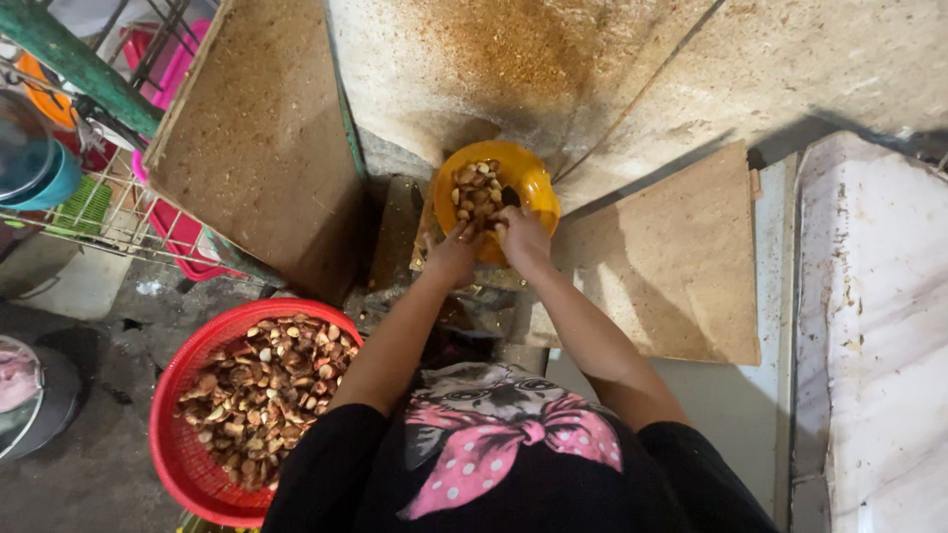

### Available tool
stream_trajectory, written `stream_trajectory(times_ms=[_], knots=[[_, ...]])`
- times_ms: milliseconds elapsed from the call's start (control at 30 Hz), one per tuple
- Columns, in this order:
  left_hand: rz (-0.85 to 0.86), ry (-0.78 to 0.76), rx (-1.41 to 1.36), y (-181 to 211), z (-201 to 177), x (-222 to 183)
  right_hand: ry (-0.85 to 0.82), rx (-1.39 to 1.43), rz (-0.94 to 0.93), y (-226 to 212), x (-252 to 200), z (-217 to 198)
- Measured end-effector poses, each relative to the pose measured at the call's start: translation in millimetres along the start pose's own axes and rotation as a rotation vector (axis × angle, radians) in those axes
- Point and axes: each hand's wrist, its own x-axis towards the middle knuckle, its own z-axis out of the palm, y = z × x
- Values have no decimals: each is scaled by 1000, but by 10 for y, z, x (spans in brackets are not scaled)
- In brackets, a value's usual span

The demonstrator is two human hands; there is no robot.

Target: The person repeatedly scoops a yellow paste from a metal container into a bucket using a red spatula. Then the person transfers brown root vegetable pieces from a red basket into a yellow bowl and pushes them into a grinding machine, collecting the processed output.

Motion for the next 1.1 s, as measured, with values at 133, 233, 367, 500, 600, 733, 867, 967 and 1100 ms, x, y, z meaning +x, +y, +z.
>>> stream_trajectory(times_ms=[133, 233, 367, 500, 600, 733, 867, 967, 1100], knots=[[-16, -10, -21, 14, -26, -12, 133, -53, -102, 166, 127, 82], [-11, -9, -61, 14, -22, -21, 135, 80, -149, 120, 267, 124], [-7, -39, -92, -20, 26, 23, -95, 190, -67, -134, 519, 204], [1, 57, -19, -40, 146, 104, -194, 22, -117, -289, 702, 284], [12, 76, -10, -51, 239, 117, -239, -57, -168, -257, 672, 321], [21, 63, 31, -64, 216, 144, -188, 33, -227, -207, 619, 307], [6, 1, -15, -56, 181, 123, -130, 73, -209, -277, 519, 311], [3, -22, 45, -38, 147, 105, -99, 58, -229, -297, 472, 257], [-2, -13, 11, -43, 90, 53, -160, 92, -162, -236, 435, 185]])
